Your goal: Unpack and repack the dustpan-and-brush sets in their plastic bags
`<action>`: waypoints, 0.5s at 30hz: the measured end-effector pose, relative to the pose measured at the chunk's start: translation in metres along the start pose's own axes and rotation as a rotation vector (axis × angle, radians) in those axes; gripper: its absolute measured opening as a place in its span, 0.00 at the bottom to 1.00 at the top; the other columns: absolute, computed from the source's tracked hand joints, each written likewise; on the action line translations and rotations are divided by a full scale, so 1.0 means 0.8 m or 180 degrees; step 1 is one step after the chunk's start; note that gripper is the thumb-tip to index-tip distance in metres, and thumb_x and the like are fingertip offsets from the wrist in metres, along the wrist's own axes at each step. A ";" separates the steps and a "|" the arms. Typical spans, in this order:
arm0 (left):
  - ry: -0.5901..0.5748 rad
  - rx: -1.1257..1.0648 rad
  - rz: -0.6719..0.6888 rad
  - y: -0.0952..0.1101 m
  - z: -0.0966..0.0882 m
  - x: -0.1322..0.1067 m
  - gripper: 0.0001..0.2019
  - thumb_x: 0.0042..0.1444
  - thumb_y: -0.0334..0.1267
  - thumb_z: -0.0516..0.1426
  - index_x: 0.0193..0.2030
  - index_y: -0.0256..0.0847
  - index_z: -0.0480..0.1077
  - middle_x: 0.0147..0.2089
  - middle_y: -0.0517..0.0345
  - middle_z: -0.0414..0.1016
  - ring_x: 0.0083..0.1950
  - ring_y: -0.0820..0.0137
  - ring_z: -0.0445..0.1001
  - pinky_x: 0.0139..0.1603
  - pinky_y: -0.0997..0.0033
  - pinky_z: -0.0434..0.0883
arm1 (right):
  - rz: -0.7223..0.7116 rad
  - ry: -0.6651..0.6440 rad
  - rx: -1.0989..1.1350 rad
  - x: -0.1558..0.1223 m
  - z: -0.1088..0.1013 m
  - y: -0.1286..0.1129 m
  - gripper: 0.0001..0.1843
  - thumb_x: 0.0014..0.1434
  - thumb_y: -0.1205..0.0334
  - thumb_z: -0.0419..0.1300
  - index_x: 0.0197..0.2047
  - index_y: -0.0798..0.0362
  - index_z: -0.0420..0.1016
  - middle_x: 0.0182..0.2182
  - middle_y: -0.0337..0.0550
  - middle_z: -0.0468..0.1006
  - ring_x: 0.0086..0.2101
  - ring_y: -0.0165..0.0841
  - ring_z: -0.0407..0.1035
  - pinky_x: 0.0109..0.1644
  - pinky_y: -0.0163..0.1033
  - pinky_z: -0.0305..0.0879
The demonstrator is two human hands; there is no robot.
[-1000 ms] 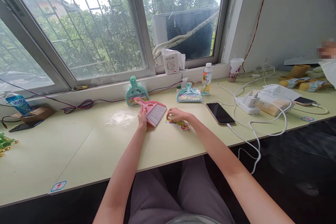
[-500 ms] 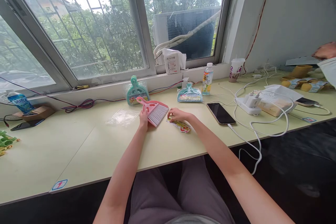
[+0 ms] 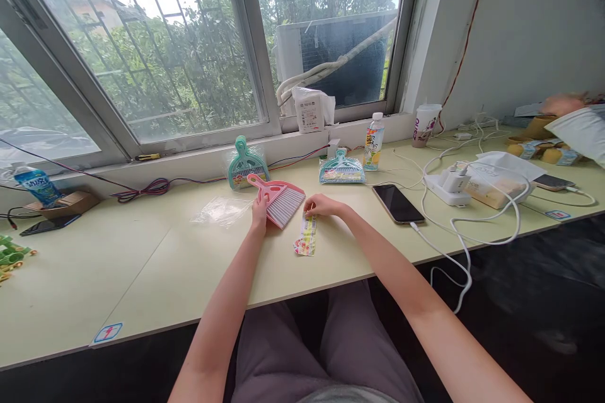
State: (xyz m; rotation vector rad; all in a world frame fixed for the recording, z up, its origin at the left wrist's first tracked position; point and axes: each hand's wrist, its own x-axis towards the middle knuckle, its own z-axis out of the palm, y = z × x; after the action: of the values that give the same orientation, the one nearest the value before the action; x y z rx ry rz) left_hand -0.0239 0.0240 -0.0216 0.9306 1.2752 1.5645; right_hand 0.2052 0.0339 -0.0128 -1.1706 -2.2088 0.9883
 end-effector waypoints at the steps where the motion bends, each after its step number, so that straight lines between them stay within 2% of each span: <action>1: -0.0114 0.0008 0.0030 0.001 0.000 -0.003 0.12 0.54 0.40 0.58 0.44 0.39 0.71 0.40 0.53 0.77 0.40 0.66 0.76 0.45 0.63 0.73 | -0.0059 0.0069 0.0225 0.001 -0.002 -0.002 0.07 0.46 0.61 0.66 0.30 0.54 0.78 0.28 0.40 0.78 0.31 0.31 0.68 0.34 0.34 0.63; 3: -0.0445 0.0029 0.0095 0.004 0.001 -0.011 0.16 0.52 0.43 0.60 0.46 0.39 0.71 0.42 0.51 0.77 0.43 0.63 0.76 0.45 0.63 0.74 | -0.0191 0.0419 0.0723 0.002 -0.006 -0.005 0.11 0.48 0.56 0.65 0.33 0.55 0.78 0.30 0.41 0.78 0.32 0.31 0.69 0.34 0.34 0.62; 6: -0.0928 0.0156 0.0171 0.010 0.004 -0.025 0.25 0.47 0.47 0.65 0.50 0.39 0.70 0.46 0.48 0.77 0.45 0.60 0.77 0.44 0.62 0.74 | -0.0147 0.1265 0.1041 0.005 -0.010 -0.003 0.14 0.52 0.53 0.63 0.36 0.55 0.76 0.33 0.43 0.79 0.33 0.31 0.69 0.35 0.34 0.62; 8: -0.1192 0.0226 0.0256 0.013 0.007 -0.032 0.29 0.44 0.47 0.67 0.53 0.40 0.69 0.49 0.47 0.76 0.47 0.59 0.76 0.44 0.61 0.74 | 0.0101 0.1711 0.0776 0.006 -0.011 0.002 0.11 0.52 0.56 0.63 0.35 0.55 0.76 0.34 0.43 0.79 0.33 0.31 0.69 0.36 0.34 0.62; 11: -0.1464 0.0159 0.0514 0.014 0.011 -0.036 0.34 0.39 0.42 0.70 0.55 0.40 0.68 0.53 0.46 0.74 0.52 0.57 0.75 0.49 0.58 0.73 | 0.0427 0.2035 0.0236 0.006 -0.008 0.004 0.07 0.53 0.59 0.63 0.34 0.52 0.76 0.35 0.41 0.80 0.34 0.32 0.70 0.36 0.35 0.61; 15: -0.1411 0.0115 0.0642 0.011 0.011 -0.034 0.38 0.33 0.36 0.71 0.55 0.39 0.68 0.54 0.45 0.74 0.55 0.54 0.72 0.54 0.54 0.71 | 0.0412 0.2288 -0.0133 0.001 -0.001 -0.006 0.06 0.56 0.58 0.63 0.35 0.50 0.75 0.34 0.40 0.80 0.34 0.34 0.71 0.38 0.36 0.62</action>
State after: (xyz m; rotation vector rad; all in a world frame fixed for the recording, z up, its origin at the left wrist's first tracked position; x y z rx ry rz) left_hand -0.0083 0.0007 -0.0113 1.3748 0.9188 1.3822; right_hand 0.2023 0.0328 -0.0085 -1.4214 -1.5980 0.4511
